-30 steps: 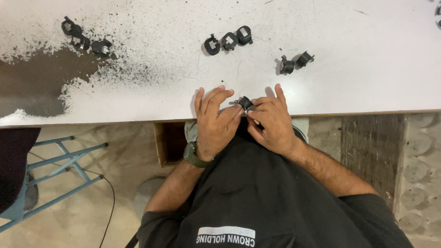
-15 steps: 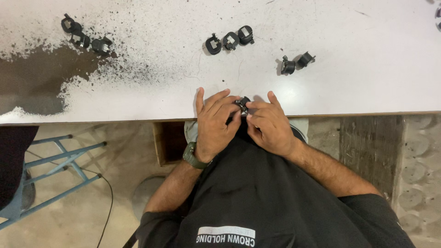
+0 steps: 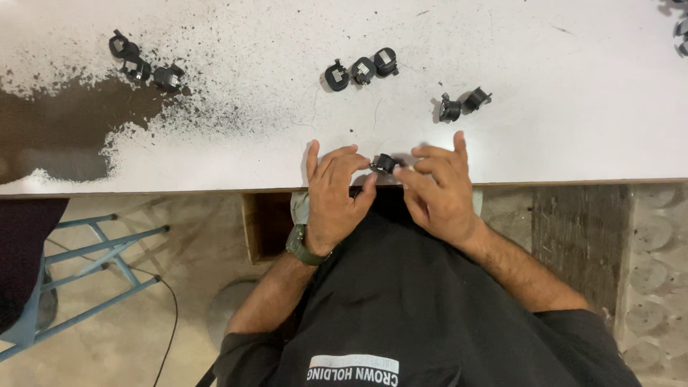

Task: The person sits at a white table and pries apart black plastic wheel-like components, using a small blade to separate the outer blade rings from the inner hubs. They work on one component at a time and set the separated pieces on the table, accumulating a pile of disassembled parts.

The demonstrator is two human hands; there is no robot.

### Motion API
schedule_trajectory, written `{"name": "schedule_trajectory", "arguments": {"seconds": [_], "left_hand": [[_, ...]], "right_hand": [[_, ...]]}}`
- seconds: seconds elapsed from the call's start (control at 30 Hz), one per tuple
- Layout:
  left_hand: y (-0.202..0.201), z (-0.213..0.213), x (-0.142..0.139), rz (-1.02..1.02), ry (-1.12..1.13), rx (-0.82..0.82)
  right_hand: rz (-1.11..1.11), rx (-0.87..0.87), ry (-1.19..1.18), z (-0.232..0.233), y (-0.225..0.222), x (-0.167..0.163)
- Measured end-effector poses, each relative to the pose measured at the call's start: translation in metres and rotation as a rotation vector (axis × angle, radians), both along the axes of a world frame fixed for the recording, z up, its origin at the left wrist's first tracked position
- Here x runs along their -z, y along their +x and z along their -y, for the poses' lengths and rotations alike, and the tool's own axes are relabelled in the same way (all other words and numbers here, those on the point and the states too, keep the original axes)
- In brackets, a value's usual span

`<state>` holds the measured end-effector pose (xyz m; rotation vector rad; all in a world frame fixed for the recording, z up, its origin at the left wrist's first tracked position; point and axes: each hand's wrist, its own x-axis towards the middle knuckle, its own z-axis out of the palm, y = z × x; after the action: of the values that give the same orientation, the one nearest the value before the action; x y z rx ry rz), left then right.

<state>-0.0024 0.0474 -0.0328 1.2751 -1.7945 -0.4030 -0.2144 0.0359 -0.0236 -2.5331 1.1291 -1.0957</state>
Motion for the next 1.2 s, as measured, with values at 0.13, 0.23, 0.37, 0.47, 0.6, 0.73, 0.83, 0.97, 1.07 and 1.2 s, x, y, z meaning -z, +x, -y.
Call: {"name": "schedule_trajectory", "arguments": {"seconds": [0.13, 0.23, 0.37, 0.47, 0.6, 0.73, 0.83, 0.97, 1.07, 1.2], "left_hand": [[0.003, 0.000, 0.000, 0.036, 0.091, -0.006], [0.004, 0.001, -0.002, 0.109, 0.065, -0.018], [0.004, 0.001, -0.005, 0.256, -0.183, 0.000], [0.002, 0.003, -0.010, 0.389, -0.304, 0.050], [0.002, 0.003, -0.021, 0.311, -0.175, 0.108], [0.005, 0.009, -0.034, 0.017, 0.150, 0.116], [0.007, 0.011, -0.038, -0.148, 0.395, 0.105], [0.003, 0.009, -0.036, -0.118, 0.330, 0.091], [-0.002, 0.008, -0.030, -0.155, 0.318, 0.091], [-0.011, 0.005, -0.021, -0.176, 0.213, 0.088]], "right_hand": [[-0.062, 0.098, 0.075, 0.008, 0.007, 0.001], [-0.078, 0.115, 0.085, 0.011, 0.008, 0.002], [-0.054, 0.116, 0.112, 0.011, 0.008, 0.005], [-0.072, 0.104, 0.098, 0.011, 0.007, 0.007], [-0.148, 0.024, 0.081, 0.012, 0.002, 0.003], [-0.163, 0.019, 0.077, 0.014, 0.001, -0.003], [-0.142, 0.032, 0.093, 0.015, 0.001, -0.006], [-0.110, 0.075, 0.122, 0.010, 0.000, -0.006], [-0.026, 0.092, 0.056, 0.003, -0.003, -0.002], [0.172, -0.063, 0.050, -0.010, 0.002, 0.009]]}}
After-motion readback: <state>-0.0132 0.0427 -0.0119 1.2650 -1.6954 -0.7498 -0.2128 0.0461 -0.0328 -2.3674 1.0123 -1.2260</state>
